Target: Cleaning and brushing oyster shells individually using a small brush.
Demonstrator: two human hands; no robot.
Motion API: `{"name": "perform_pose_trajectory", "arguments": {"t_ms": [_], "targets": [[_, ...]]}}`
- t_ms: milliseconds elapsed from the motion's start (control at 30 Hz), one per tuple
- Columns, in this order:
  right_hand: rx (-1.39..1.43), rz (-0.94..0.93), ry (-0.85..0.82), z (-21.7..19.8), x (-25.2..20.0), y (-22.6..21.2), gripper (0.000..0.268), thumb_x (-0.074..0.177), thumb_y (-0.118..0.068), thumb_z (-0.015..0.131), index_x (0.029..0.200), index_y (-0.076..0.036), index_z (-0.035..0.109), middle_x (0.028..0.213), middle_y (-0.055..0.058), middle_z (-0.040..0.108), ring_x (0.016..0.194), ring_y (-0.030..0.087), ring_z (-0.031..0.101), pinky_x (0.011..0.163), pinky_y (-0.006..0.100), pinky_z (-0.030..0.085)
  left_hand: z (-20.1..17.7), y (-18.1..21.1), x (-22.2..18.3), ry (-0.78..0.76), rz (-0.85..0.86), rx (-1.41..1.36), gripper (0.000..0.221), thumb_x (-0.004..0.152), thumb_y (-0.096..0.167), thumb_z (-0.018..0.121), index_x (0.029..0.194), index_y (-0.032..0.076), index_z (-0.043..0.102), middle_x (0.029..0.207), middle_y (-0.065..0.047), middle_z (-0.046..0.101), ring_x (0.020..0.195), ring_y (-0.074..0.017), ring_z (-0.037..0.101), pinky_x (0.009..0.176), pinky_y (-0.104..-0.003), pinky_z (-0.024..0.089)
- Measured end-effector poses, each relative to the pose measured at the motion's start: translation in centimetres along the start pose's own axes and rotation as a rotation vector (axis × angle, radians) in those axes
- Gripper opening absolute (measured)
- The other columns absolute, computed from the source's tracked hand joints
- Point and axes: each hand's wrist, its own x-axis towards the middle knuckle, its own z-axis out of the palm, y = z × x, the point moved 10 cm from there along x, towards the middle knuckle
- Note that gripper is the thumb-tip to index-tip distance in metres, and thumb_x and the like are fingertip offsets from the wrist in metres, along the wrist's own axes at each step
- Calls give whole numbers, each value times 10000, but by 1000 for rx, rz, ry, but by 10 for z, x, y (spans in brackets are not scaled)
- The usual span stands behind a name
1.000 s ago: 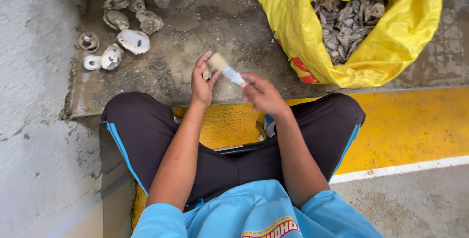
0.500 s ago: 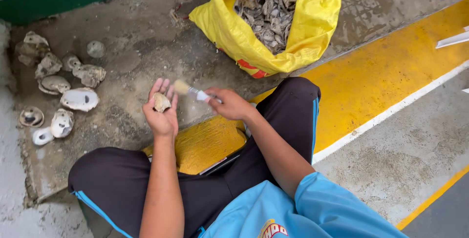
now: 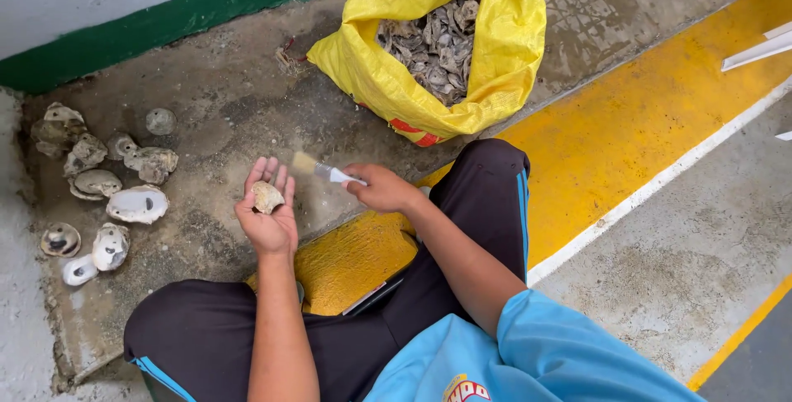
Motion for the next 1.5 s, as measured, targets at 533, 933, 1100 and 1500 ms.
{"name": "perform_pose_trajectory", "arguments": {"t_ms": [533, 933, 1100, 1500], "targets": [[-126, -414, -37, 20, -5, -26, 293, 1000, -237, 647, 1234, -67, 692, 981, 160, 756, 860, 299, 732, 795, 420, 566, -3, -2, -1, 30, -15, 140, 655, 938, 368, 304, 1466, 34, 500, 1526, -164, 499, 1457, -371, 458, 1223, -496, 337], [-194, -173, 106, -8, -9, -29, 351, 966, -275, 621, 1263, -103, 695, 929, 160, 759, 832, 325, 743, 756, 431, 565, 4, -2, -6, -27, -41, 101, 657, 954, 379, 345, 1479, 14, 497, 1538, -189, 488, 1485, -393, 440, 1261, -513, 337], [-160, -396, -77, 27, 0, -11, 330, 1018, -279, 633, 1277, -82, 689, 962, 142, 753, 851, 283, 726, 767, 413, 549, 9, -2, -5, -13, -39, 146, 688, 933, 420, 352, 1475, 21, 491, 1536, -173, 485, 1469, -385, 456, 1246, -526, 343], [-169, -159, 94, -16, -3, -6, 337, 964, -273, 648, 1221, -64, 707, 1040, 133, 763, 891, 244, 731, 815, 388, 561, -7, -17, -3, -81, -9, -2, 666, 950, 371, 359, 1482, -12, 479, 1577, -190, 480, 1502, -316, 424, 1251, -502, 336]]}}
